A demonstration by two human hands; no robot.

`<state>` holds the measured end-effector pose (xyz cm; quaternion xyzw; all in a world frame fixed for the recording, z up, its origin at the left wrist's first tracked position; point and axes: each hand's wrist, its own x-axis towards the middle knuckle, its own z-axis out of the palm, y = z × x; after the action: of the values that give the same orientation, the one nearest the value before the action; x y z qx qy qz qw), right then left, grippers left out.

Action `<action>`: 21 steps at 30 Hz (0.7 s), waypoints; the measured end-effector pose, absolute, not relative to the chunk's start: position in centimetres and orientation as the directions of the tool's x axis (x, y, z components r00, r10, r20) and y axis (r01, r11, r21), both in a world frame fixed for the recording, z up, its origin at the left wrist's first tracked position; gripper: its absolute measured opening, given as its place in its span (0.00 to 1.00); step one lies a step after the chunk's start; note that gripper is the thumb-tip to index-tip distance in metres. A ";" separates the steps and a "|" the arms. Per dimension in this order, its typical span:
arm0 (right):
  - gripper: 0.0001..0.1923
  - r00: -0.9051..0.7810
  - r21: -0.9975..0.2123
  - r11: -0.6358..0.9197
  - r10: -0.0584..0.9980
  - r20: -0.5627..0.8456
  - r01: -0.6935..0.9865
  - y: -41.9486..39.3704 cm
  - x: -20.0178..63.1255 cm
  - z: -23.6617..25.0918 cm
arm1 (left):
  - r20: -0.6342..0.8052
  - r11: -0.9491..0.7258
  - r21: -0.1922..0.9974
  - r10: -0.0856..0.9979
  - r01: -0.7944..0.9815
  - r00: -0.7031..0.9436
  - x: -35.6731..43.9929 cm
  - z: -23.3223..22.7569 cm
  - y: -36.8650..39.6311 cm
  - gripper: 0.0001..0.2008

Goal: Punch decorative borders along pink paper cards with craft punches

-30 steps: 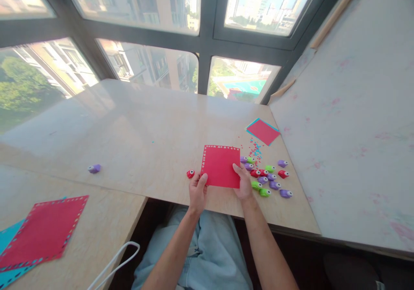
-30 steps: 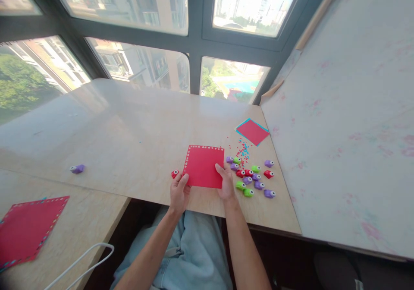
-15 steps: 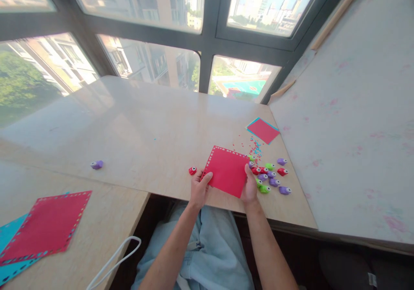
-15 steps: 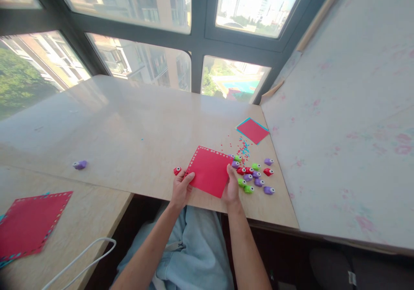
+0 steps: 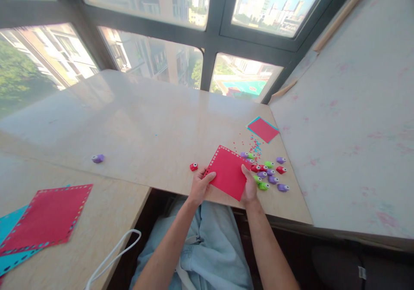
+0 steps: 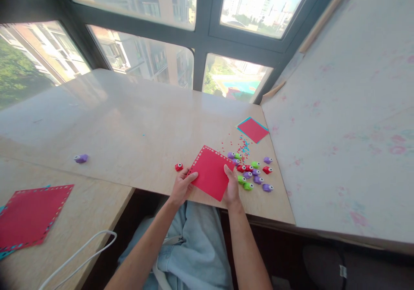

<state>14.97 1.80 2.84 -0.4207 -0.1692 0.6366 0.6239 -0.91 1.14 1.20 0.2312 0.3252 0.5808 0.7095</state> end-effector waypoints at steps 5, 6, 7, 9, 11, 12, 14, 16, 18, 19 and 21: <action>0.21 0.148 -0.791 -0.161 0.942 -0.302 -0.591 1.4 14.5 2.3 | -0.223 0.247 0.715 0.967 -0.654 0.121 -0.9 1.3 1.0 0.19; 0.20 0.154 -0.797 -0.155 0.943 -0.295 -0.584 1.3 14.4 2.2 | -0.225 0.248 0.720 0.967 -0.648 0.120 -0.9 1.3 0.9 0.19; 0.20 0.159 -0.800 -0.148 0.943 -0.291 -0.582 1.3 14.4 2.1 | -0.227 0.250 0.723 0.966 -0.644 0.120 -0.9 1.3 0.9 0.20; 0.20 0.161 -0.798 -0.140 0.945 -0.284 -0.587 1.3 14.4 1.9 | -0.234 0.250 0.720 0.966 -0.648 0.113 -0.9 1.4 0.9 0.20; 0.20 0.155 -0.793 -0.129 0.950 -0.271 -0.596 1.4 14.5 1.8 | -0.241 0.246 0.708 0.965 -0.662 0.100 -1.0 1.5 1.0 0.20; 0.20 0.154 -0.790 -0.119 0.953 -0.261 -0.601 1.5 14.6 1.7 | -0.245 0.243 0.700 0.965 -0.671 0.094 -1.0 1.5 1.0 0.20; 0.20 0.145 -0.776 -0.110 0.957 -0.252 -0.621 1.6 14.8 1.6 | -0.248 0.239 0.682 0.965 -0.691 0.089 -1.1 1.6 1.0 0.19; 0.21 0.103 -0.748 -0.129 0.961 -0.256 -0.651 1.8 15.0 1.6 | -0.235 0.232 0.662 0.967 -0.713 0.097 -1.2 1.6 1.1 0.19; 0.24 0.054 -0.726 -0.133 0.972 -0.229 -0.674 1.9 15.3 1.6 | -0.211 0.217 0.640 0.972 -0.738 0.103 -1.3 1.6 1.2 0.19; 0.25 0.036 -0.723 -0.121 0.980 -0.198 -0.681 2.0 15.3 1.7 | -0.200 0.206 0.626 0.975 -0.752 0.100 -1.3 1.5 1.3 0.19; 0.24 0.016 -0.722 -0.079 0.992 -0.124 -0.687 2.0 15.4 1.9 | -0.184 0.174 0.597 0.980 -0.783 0.077 -1.3 1.4 1.4 0.19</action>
<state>15.43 2.04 1.85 -0.3219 -0.2368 0.6602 0.6359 -1.34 1.40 1.45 0.1753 0.2810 0.6184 0.7126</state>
